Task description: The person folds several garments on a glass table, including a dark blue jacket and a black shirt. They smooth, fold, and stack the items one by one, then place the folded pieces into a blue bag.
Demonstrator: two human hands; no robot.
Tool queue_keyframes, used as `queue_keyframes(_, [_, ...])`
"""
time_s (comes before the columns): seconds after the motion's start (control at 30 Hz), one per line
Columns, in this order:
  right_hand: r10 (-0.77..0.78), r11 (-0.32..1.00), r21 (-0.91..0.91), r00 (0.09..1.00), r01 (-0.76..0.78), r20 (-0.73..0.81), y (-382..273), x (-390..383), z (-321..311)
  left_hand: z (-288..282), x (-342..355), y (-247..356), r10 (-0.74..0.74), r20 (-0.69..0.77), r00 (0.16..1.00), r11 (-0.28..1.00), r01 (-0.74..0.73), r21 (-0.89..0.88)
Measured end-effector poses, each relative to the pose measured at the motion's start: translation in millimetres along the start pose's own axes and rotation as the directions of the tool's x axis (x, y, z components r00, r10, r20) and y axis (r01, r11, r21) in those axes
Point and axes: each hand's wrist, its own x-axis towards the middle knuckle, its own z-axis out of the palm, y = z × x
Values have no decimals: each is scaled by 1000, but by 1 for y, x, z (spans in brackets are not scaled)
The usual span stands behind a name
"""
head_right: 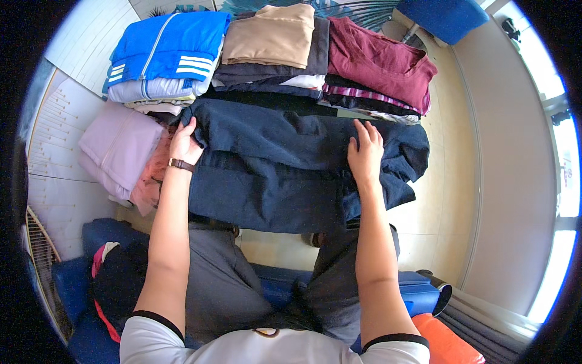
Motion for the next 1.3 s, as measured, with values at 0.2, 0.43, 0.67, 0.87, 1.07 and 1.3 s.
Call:
queue_keyframes(0.2, [240,931,-317,958,-181,157,26,2,3,-1,-3,-14,178,-47,983,851,-130,509])
queue_keyframes(0.43, [100,900,-431,994,-68,51,75,6,7,15,-25,7,100,-126,987,595,42,802])
queue_keyframes(0.67, [176,841,-516,984,-161,-21,68,2,17,6,-30,13,197,-73,978,6,73,997])
queue_keyframes(0.87, [-139,990,-15,980,143,140,-44,-12,15,5,-52,15,181,-151,972,-219,189,957])
queue_keyframes(1.07, [-314,913,-133,873,385,373,-70,-36,30,41,-83,26,142,-314,939,-87,328,941])
queue_keyframes(1.3, [-318,908,-166,892,384,323,-69,-31,42,16,-84,-1,276,38,960,-408,81,910])
